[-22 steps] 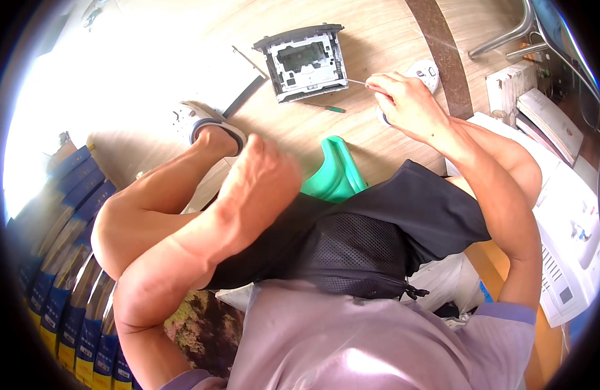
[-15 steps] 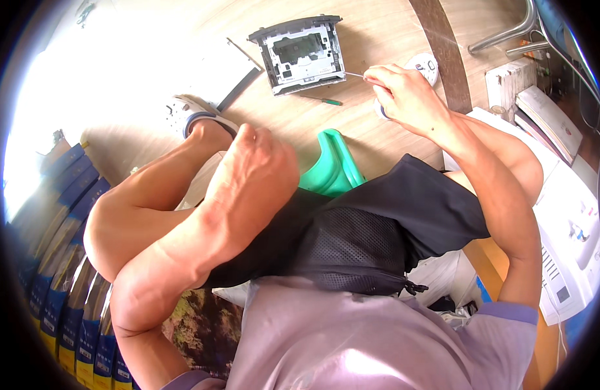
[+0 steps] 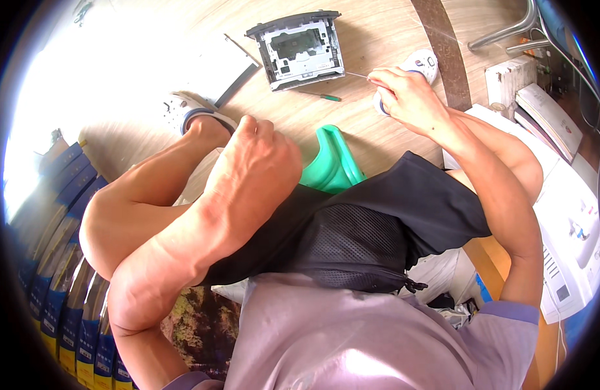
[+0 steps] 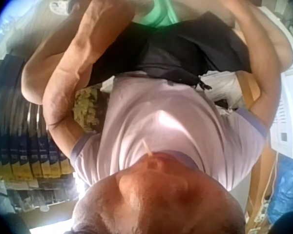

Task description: The person disassembles a car stereo unit using a screwdriver while sitting on the floor. They remove the top metal panel and several small screws to reveal the internal circuit boards.

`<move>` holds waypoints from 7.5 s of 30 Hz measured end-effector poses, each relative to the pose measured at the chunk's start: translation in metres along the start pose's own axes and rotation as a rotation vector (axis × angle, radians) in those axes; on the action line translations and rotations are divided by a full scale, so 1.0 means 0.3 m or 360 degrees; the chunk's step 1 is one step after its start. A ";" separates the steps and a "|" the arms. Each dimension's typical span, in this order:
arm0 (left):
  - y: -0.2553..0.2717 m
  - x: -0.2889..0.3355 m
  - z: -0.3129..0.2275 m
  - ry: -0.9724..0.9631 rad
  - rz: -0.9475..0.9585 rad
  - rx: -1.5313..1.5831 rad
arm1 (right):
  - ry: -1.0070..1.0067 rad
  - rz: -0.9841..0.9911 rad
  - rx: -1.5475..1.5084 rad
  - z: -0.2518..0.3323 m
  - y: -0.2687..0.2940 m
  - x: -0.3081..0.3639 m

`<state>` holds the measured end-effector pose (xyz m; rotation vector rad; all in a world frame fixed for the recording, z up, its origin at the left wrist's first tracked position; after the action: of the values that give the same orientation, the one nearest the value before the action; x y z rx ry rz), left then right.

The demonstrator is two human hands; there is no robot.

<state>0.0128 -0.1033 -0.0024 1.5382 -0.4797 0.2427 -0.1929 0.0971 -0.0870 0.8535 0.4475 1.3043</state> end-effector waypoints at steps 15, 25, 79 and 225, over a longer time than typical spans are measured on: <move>0.017 -0.007 -0.008 -0.0021 -0.0068 0.0028 | 0.0099 -0.0042 0.0044 -0.017 -0.024 -0.005; 0.029 -0.006 -0.010 -0.0014 -0.0052 0.0021 | 0.0114 -0.0043 0.0063 0.002 -0.013 -0.006; 0.064 -0.027 -0.024 -0.0077 -0.0080 -0.0130 | 0.0053 0.0004 0.0098 0.017 -0.004 -0.007; 0.050 0.047 -0.062 -0.0115 0.0119 -0.0160 | -0.0627 -0.0096 0.0066 0.015 0.142 -0.083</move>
<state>0.0212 -0.0866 0.0180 1.4360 -0.5988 0.2183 -0.2233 0.0733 -0.0561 1.0953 0.1871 1.0414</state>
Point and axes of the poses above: each hand's wrist, its own x-axis away from the middle knuckle, its own y-axis out of the back of the hand, z = x × y, the point moved 1 cm from there along -x, towards the middle knuckle, and after that the axes turned 10 degrees about y, right-handed, at the moved point
